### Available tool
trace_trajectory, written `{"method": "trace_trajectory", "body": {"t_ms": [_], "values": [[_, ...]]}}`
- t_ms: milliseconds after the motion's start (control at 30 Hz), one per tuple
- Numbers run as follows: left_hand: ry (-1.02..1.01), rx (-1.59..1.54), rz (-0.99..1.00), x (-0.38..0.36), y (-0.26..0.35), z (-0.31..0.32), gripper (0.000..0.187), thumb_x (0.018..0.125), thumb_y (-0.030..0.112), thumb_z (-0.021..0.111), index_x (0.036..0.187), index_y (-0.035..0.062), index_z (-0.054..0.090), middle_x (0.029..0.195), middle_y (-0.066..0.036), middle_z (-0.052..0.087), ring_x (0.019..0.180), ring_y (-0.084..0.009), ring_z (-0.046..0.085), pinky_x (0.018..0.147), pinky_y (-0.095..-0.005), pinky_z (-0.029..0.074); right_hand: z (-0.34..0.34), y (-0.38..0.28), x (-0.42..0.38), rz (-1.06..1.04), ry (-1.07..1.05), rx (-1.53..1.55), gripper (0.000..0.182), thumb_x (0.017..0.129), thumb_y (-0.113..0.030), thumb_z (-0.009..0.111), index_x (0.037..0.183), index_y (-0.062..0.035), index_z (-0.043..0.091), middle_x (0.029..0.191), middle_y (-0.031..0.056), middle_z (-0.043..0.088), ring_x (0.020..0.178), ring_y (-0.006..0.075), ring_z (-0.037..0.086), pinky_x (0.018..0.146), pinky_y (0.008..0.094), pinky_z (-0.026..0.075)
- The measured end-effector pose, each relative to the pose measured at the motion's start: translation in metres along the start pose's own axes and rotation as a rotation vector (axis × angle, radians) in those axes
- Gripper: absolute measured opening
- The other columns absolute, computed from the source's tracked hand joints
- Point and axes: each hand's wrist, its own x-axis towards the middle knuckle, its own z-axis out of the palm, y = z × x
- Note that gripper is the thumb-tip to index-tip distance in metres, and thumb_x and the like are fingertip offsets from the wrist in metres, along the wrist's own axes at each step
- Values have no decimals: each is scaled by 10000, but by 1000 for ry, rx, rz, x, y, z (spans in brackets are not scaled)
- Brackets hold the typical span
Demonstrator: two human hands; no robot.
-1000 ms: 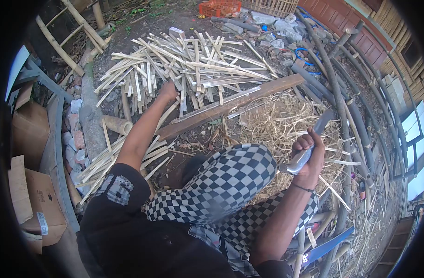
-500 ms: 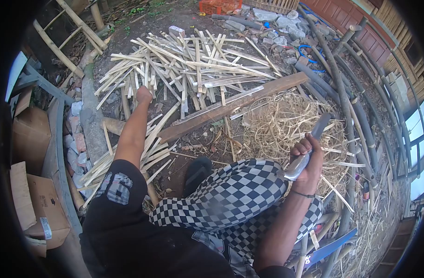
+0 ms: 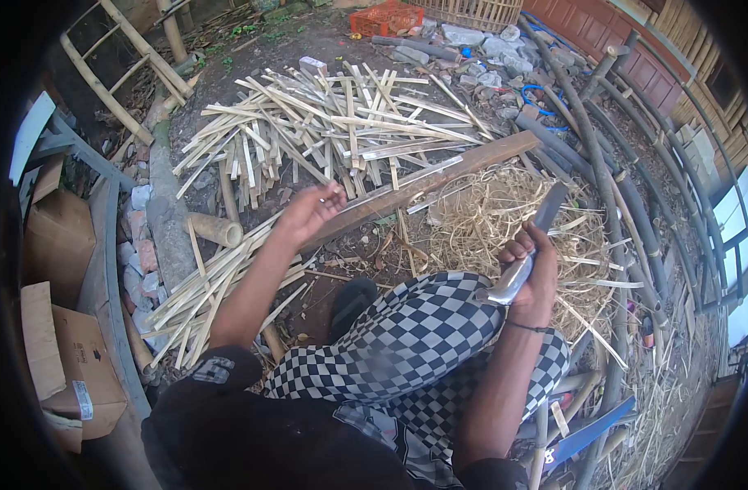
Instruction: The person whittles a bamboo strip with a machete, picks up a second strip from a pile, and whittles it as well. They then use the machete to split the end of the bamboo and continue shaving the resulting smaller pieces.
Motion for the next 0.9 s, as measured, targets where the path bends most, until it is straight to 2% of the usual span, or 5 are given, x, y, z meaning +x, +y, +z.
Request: {"method": "trace_trajectory", "body": {"t_ms": [333, 567, 667, 800, 900], "values": [[-539, -40, -46, -58, -39, 175, 214, 977, 97, 647, 1135, -29, 577, 1010, -85, 638, 945, -177, 641, 878, -309, 543, 34, 5, -27, -62, -10, -321, 307, 985, -361, 647, 1040, -87, 519, 664, -16, 497, 487, 87, 486, 429, 255, 419], [-522, 981, 348, -20, -52, 212, 592, 812, 111, 833, 1281, 11, 485, 971, -76, 667, 888, -138, 666, 768, -302, 563, 42, 2, -42, -311, 30, -563, 494, 842, -318, 826, 1106, -1, 554, 846, 86, 643, 461, 97, 534, 377, 237, 433], [-547, 1287, 430, -33, -45, 236, 542, 769, 94, 841, 1222, 29, 550, 872, -87, 682, 832, -146, 678, 730, -312, 558, 42, 2, -45, -503, 91, -681, 424, 814, -245, 855, 1041, 8, 600, 755, 35, 625, 438, 85, 516, 393, 235, 425], [-642, 1464, 747, -23, -69, 237, 426, 705, 64, 849, 1031, 21, 578, 805, -132, 682, 720, -281, 688, 683, -386, 557, 47, -12, -56, -593, 203, -735, 379, 857, -254, 815, 1004, 10, 587, 708, 47, 635, 429, 97, 529, 376, 250, 422], [-635, 1489, 698, -14, -70, 242, 452, 676, 39, 858, 1030, 42, 578, 820, -146, 686, 777, -314, 690, 705, -413, 551, 36, -19, -53, -649, 238, -663, 298, 916, -211, 746, 1003, 22, 582, 770, 80, 698, 430, 106, 539, 369, 256, 427]]}}
